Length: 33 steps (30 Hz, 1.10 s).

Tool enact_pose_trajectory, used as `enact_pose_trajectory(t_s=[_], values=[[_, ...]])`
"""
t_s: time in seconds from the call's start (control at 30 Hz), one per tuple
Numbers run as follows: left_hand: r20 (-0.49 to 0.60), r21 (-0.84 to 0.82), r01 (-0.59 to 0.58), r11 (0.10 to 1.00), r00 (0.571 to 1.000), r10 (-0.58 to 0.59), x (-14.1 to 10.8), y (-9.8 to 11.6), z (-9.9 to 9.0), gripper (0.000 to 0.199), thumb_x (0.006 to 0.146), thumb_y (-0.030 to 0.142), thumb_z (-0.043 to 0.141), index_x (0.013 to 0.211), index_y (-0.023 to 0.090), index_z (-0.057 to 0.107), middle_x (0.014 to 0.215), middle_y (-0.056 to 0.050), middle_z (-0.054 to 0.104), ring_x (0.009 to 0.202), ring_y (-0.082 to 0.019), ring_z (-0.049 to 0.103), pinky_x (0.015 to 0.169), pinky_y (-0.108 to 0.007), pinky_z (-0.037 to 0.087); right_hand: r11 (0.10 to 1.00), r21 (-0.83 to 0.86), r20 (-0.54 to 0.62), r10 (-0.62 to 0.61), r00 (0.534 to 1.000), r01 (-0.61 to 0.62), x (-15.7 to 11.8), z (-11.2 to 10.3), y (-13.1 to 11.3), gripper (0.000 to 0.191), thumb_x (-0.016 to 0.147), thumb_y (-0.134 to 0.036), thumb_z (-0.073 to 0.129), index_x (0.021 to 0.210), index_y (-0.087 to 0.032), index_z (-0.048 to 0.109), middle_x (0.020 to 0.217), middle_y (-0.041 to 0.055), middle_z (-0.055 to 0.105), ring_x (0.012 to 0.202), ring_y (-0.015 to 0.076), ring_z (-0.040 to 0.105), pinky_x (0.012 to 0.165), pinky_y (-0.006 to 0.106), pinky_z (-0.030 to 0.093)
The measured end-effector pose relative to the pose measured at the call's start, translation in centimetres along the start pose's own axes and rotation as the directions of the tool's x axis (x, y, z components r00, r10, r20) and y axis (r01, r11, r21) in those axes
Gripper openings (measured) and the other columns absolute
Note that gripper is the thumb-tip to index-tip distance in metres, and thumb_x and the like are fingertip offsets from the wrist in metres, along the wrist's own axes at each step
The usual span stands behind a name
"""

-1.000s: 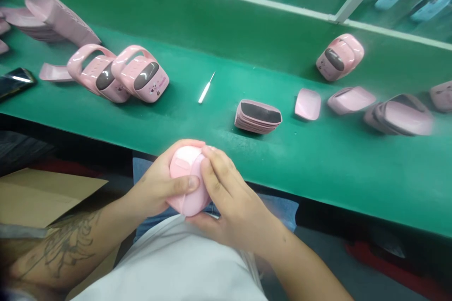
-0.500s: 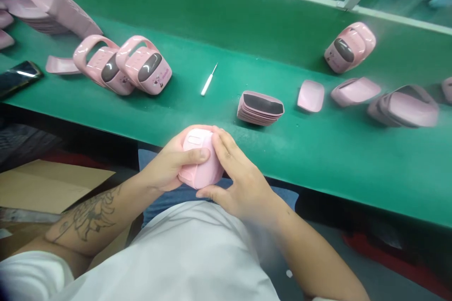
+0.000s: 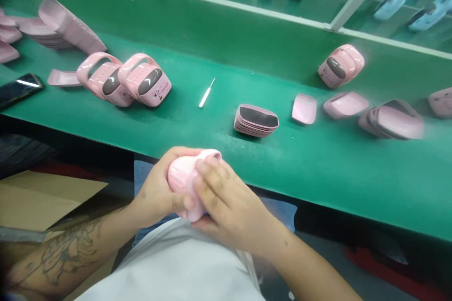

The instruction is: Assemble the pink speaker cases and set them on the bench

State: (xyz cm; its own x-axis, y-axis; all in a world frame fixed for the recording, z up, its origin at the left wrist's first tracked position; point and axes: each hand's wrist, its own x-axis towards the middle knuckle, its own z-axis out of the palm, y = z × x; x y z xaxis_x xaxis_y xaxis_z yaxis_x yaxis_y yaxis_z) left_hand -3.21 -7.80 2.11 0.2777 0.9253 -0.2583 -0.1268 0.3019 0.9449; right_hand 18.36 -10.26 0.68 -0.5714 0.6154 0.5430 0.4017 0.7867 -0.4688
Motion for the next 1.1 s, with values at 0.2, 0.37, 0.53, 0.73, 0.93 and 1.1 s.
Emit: enact_pose_trajectory(t_s=[0.2, 0.37, 0.53, 0.73, 0.93, 1.1], values=[[-0.007, 0.062, -0.154, 0.986, 0.988, 0.155, 0.0, 0.4, -0.5, 0.077, 0.061, 0.042, 0.108, 0.128, 0.026, 0.073, 0.142, -0.013, 0.074, 0.126, -0.036, 0.074, 0.104, -0.044, 0.061, 0.996, -0.089, -0.112, 0.012, 0.994, -0.022, -0.7, 1.1, -0.3, 0.105, 0.095, -0.036, 0.085, 0.175, -0.008, 0.023, 0.175, 0.0274, 0.040, 0.168, 0.0394, 0.034, 0.130, 0.063, 0.046], [-0.006, 0.059, -0.321, 0.945, 0.947, 0.321, 0.0, 0.3, -0.4, 0.068, 0.067, 0.039, 0.105, 0.127, 0.026, 0.074, 0.147, -0.012, 0.070, 0.135, -0.036, 0.070, 0.113, -0.046, 0.057, 0.980, -0.196, -0.110, 0.000, 0.994, -0.022, -0.8, 1.1, -0.4, 0.101, 0.095, -0.042, 0.085, 0.172, -0.005, 0.031, 0.155, 0.0243, 0.067, 0.166, 0.0354, 0.039, 0.135, 0.060, 0.039], [0.039, 0.032, -0.362, 0.932, 0.932, 0.361, 0.1, -0.1, -0.7, 0.063, 0.075, 0.039, 0.101, 0.130, 0.029, 0.073, 0.150, -0.011, 0.069, 0.136, -0.035, 0.070, 0.115, -0.048, 0.056, 0.970, -0.243, -0.063, 0.011, 0.998, -0.026, -0.3, 0.7, -1.0, 0.093, 0.098, -0.038, 0.081, 0.171, -0.004, 0.033, 0.158, 0.0212, 0.065, 0.168, 0.0341, 0.036, 0.138, 0.057, 0.035], [-0.044, -0.003, -0.509, 0.860, 0.860, 0.509, 1.0, 0.1, -0.5, 0.064, 0.077, 0.054, 0.097, 0.129, 0.030, 0.069, 0.148, -0.013, 0.067, 0.136, -0.038, 0.068, 0.114, -0.052, 0.053, 0.926, 0.163, -0.329, 0.378, 0.866, -0.342, -0.9, 3.1, -1.9, 0.089, 0.104, -0.058, 0.066, 0.175, -0.019, 0.027, 0.172, 0.0217, 0.049, 0.163, 0.0375, 0.046, 0.126, 0.060, 0.051], [-0.046, -0.128, -0.495, 0.859, 0.869, 0.493, 1.7, -0.1, 0.2, 0.089, 0.070, 0.076, 0.092, 0.145, 0.040, 0.062, 0.160, -0.010, 0.060, 0.146, -0.041, 0.060, 0.116, -0.056, 0.054, 0.587, 0.729, -0.158, 0.643, 0.749, -0.351, 0.8, 7.1, -1.5, 0.080, 0.111, -0.065, 0.010, 0.172, -0.022, 0.038, 0.144, 0.0195, 0.076, 0.135, 0.0332, 0.074, 0.116, 0.059, 0.057], [0.069, -0.003, -0.297, 0.955, 0.953, 0.296, 1.2, 0.7, -1.1, 0.094, 0.074, 0.055, 0.099, 0.156, 0.027, 0.062, 0.166, -0.017, 0.057, 0.152, -0.044, 0.055, 0.124, -0.049, 0.049, 0.563, 0.786, -0.273, 0.686, 0.675, -0.255, 0.6, 7.1, -0.3, 0.062, 0.117, -0.049, 0.022, 0.175, -0.029, 0.025, 0.160, 0.0147, 0.065, 0.136, 0.0266, 0.074, 0.112, 0.053, 0.061]])
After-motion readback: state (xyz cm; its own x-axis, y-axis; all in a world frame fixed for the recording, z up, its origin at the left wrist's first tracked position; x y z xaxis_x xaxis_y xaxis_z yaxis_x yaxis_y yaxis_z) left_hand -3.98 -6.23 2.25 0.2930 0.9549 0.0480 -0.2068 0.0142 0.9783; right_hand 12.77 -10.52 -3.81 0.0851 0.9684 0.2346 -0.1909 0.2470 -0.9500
